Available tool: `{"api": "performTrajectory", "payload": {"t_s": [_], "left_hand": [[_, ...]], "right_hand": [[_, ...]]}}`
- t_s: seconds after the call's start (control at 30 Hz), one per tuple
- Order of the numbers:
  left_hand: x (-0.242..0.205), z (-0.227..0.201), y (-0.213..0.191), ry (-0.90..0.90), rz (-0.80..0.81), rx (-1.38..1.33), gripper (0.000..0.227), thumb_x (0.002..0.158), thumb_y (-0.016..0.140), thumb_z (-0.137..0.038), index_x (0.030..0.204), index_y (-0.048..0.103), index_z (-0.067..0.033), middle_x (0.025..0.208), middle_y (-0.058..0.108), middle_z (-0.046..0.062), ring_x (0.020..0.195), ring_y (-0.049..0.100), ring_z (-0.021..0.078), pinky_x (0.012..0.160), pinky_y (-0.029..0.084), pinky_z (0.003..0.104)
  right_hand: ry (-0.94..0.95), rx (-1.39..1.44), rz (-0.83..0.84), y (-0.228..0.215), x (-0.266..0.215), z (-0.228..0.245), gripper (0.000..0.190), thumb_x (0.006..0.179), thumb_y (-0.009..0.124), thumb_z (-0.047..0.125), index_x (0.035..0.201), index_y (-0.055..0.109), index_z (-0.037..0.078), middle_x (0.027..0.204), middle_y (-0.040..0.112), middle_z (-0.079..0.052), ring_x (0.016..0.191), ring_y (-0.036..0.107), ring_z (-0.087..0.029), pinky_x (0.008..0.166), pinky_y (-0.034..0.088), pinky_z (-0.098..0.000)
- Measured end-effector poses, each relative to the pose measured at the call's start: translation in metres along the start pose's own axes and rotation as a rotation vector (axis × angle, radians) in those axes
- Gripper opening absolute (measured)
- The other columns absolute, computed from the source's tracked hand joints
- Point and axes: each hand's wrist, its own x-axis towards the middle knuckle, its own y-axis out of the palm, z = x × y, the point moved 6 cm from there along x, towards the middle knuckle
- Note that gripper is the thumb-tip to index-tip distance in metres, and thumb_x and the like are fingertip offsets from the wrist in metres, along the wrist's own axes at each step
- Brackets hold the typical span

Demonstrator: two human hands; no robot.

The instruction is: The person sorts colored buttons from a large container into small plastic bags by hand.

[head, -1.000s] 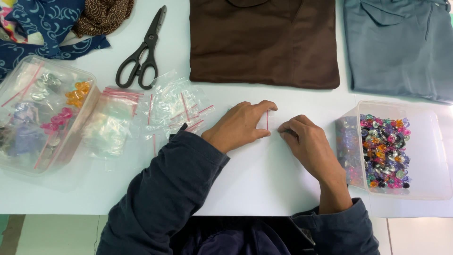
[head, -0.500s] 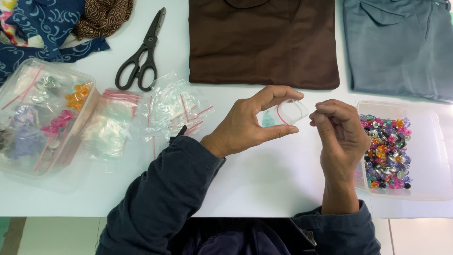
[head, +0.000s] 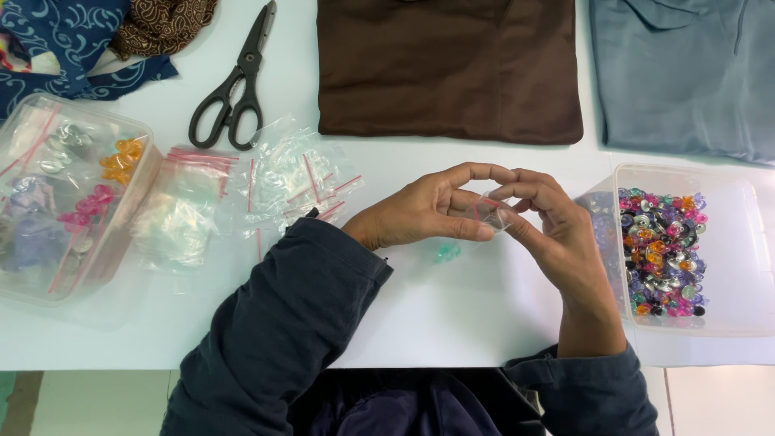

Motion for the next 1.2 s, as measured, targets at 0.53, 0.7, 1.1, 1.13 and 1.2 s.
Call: {"api": "performTrajectory", "payload": {"t_s": [0.53, 0.7, 1.1, 1.13, 1.2], "left_hand": [[0.005, 0.033, -0.028, -0.057, -0.247, 0.204, 0.037, 0.096, 0.069, -0.029, 0.124, 0.066, -0.0046, 0.116, 0.075, 0.019, 0.102, 0.075, 0.0245, 0.089, 0.061, 0.035], [0.002, 0.043, -0.042, 0.01, -0.446, 0.251, 0.028, 0.098, 0.068, -0.028, 0.112, 0.072, -0.0037, 0.104, 0.076, 0.016, 0.095, 0.077, 0.0217, 0.08, 0.062, 0.03], [-0.003, 0.032, -0.022, -0.137, -0.422, 0.393, 0.037, 0.087, 0.079, -0.029, 0.109, 0.073, -0.0004, 0.096, 0.072, 0.013, 0.089, 0.067, 0.0144, 0.074, 0.059, 0.027], [-0.002, 0.033, -0.022, -0.144, -0.42, 0.393, 0.037, 0.087, 0.079, -0.029, 0.109, 0.073, -0.0004, 0.096, 0.072, 0.013, 0.089, 0.067, 0.0144, 0.074, 0.059, 0.027], [-0.004, 0.038, -0.021, -0.174, -0.422, 0.373, 0.032, 0.088, 0.078, -0.028, 0.105, 0.074, -0.0011, 0.097, 0.073, 0.013, 0.089, 0.067, 0.015, 0.073, 0.058, 0.026]], "right_hand": [[0.191, 0.133, -0.21, -0.015, 0.007, -0.042, 0.012, 0.099, 0.07, 0.005, 0.104, 0.07, -0.006, 0.097, 0.069, -0.019, 0.094, 0.064, -0.024, 0.084, 0.051, -0.0342], [0.252, 0.115, -0.128, 0.0, 0.004, -0.06, 0.029, 0.088, 0.08, 0.008, 0.112, 0.07, -0.005, 0.095, 0.069, -0.011, 0.094, 0.065, -0.019, 0.081, 0.053, -0.0306], [0.302, 0.065, 0.024, 0.015, -0.001, -0.074, 0.01, 0.083, 0.083, 0.015, 0.087, 0.082, 0.006, 0.071, 0.076, -0.008, 0.069, 0.064, -0.014, 0.072, 0.052, -0.0271], [0.307, 0.069, 0.022, 0.013, 0.001, -0.072, 0.01, 0.083, 0.083, 0.015, 0.087, 0.082, 0.006, 0.071, 0.076, -0.008, 0.069, 0.064, -0.014, 0.072, 0.052, -0.0271], [0.307, 0.059, 0.023, 0.012, 0.001, -0.066, 0.01, 0.085, 0.082, 0.017, 0.086, 0.082, 0.007, 0.07, 0.075, -0.008, 0.067, 0.063, -0.013, 0.07, 0.052, -0.0272]]}}
